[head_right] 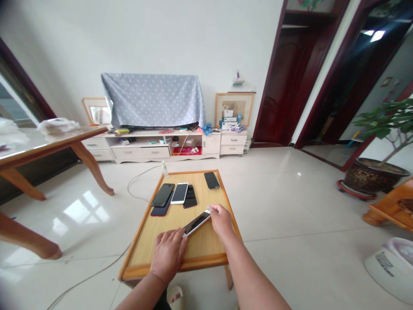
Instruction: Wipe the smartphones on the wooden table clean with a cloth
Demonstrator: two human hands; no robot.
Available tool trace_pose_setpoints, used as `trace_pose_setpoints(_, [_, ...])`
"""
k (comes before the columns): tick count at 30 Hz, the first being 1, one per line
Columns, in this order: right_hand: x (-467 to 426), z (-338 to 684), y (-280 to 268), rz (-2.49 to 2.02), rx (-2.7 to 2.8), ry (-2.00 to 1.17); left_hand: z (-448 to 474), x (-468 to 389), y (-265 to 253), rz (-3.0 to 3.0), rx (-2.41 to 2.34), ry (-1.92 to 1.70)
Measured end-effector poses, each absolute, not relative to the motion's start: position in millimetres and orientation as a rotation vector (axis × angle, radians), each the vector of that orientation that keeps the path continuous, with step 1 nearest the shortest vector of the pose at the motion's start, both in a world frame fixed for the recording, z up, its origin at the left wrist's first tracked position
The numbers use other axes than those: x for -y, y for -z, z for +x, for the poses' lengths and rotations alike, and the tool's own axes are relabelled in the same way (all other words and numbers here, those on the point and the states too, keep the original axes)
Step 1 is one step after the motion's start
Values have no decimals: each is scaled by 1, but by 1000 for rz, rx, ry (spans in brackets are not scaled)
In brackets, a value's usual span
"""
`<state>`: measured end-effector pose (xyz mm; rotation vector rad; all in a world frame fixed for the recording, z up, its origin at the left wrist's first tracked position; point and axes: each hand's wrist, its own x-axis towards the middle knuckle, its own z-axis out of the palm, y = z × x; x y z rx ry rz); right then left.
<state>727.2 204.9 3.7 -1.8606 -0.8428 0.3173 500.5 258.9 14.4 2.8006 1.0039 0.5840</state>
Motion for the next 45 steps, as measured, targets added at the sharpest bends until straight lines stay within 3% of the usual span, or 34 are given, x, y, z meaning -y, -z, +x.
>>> trace_pose_setpoints(17, [-208, 708, -27, -1703, 850, -39, 492, -271, 2, 2324, -1094, -718])
trace_pose_setpoints(25, [-212, 714, -14, -1534, 503, -357, 491, -277, -4, 2036, -1131, -736])
trace_pose_setpoints(34, [-206, 715, -18, -1524, 469, -508, 496, -274, -9, 1706, -1085, -812])
trace_pose_setpoints(45, [-199, 702, -24, -1376, 532, -984, 496, -270, -11, 1667, -1036, -838])
